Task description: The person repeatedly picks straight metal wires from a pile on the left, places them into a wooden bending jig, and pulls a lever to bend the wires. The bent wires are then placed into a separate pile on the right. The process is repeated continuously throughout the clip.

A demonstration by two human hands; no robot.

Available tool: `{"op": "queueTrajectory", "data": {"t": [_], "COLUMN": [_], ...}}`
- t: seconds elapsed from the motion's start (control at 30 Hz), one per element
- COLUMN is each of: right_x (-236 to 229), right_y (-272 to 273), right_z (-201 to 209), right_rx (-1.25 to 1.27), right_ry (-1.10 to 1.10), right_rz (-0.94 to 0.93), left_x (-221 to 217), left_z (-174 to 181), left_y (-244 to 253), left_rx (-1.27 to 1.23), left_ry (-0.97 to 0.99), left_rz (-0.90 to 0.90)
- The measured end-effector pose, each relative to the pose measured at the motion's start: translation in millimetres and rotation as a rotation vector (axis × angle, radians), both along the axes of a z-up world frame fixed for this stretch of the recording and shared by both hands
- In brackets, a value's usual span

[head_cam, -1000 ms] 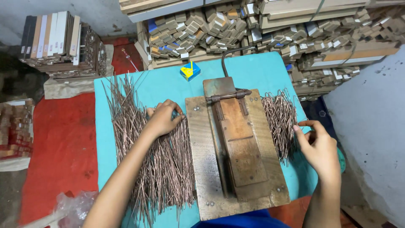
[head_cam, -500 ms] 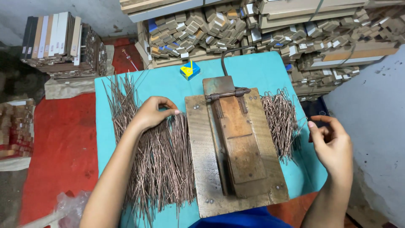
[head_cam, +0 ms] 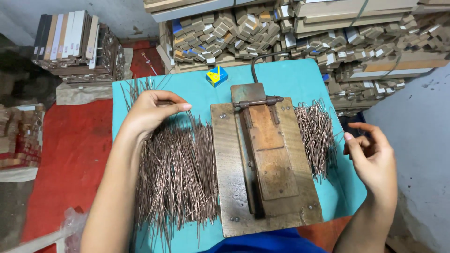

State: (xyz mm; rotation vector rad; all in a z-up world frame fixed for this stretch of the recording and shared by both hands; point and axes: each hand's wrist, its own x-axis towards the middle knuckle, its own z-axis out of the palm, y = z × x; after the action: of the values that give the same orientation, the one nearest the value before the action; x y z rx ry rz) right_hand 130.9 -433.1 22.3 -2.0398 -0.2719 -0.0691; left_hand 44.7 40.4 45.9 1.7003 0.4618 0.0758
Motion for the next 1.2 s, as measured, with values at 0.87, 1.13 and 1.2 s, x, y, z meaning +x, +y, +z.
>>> {"op": "queueTrajectory", "data": {"t": [0.87,1.13,1.2], "right_x": [-13,3,7], "right_y": [192,184,177], "right_z": [120,125,122], "right_rx": [0.056,-0.022,-0.044], "right_ry": [-0.272,-0.483,-0.528], "right_rz": [0.967,1.013,0.98], "left_x": [-57,-40,-33], "left_z": [183,185,185], "left_y": [-131,-137,-140], "left_rx": [0.814,0.747,0.748], "left_ry": [-0.966,-1.008,-1.03], "left_rz": [0.028,-0.033,-0.075]}}
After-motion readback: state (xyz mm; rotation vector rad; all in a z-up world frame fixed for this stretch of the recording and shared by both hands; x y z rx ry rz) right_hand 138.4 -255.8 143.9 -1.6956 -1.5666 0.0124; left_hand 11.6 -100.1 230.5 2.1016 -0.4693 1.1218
